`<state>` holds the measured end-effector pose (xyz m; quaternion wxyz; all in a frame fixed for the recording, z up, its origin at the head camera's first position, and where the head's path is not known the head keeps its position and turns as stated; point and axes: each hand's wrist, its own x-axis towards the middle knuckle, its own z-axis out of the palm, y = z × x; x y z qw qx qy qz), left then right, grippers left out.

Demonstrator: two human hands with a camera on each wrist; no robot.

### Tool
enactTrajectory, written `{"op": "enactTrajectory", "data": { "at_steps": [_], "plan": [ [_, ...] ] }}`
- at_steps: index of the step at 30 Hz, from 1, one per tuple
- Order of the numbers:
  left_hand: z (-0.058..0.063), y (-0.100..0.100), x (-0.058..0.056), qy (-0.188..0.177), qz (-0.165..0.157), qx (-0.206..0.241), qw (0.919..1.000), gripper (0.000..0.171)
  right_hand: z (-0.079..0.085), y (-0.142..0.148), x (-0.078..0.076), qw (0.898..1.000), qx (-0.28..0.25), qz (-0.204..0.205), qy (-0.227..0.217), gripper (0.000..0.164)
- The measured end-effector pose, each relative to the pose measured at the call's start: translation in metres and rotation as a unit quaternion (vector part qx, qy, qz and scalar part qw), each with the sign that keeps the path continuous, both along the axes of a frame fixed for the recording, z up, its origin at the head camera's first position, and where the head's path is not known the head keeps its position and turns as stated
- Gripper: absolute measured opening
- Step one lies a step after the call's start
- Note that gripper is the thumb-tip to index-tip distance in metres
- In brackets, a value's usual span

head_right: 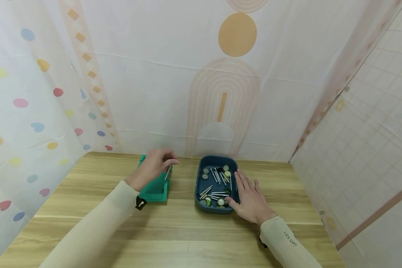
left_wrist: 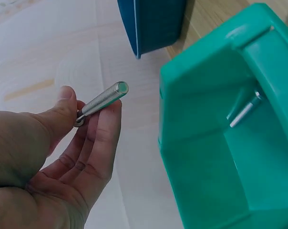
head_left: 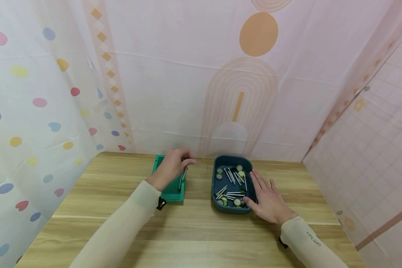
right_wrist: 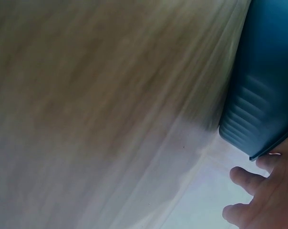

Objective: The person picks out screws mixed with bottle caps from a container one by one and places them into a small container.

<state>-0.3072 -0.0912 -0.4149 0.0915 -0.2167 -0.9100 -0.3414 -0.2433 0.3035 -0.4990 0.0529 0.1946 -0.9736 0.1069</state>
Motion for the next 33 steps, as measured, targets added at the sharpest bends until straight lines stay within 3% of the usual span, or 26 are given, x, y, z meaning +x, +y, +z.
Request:
{"op": "enactTrajectory", "data": {
  "at_steps": [12, 22, 33],
  "plan": [
    [-0.013, -0.025, -0.008, -0.005, 0.042, 0.011, 0.9990, 0.018, 0.000, 0.000, 0.001, 1.000, -0.006, -0.002, -0.005, 0.100],
    [-0.027, -0.036, -0.014, -0.018, 0.083, -0.019, 0.9962, 0.017, 0.001, 0.000, 0.000, 1.000, -0.005, -0.003, -0.003, 0.101],
    [-0.038, -0.033, -0.008, -0.097, 0.090, -0.061, 0.9893, 0.016, 0.001, 0.000, 0.000, 1.000, -0.002, -0.003, -0.006, 0.100]
  ]
}}
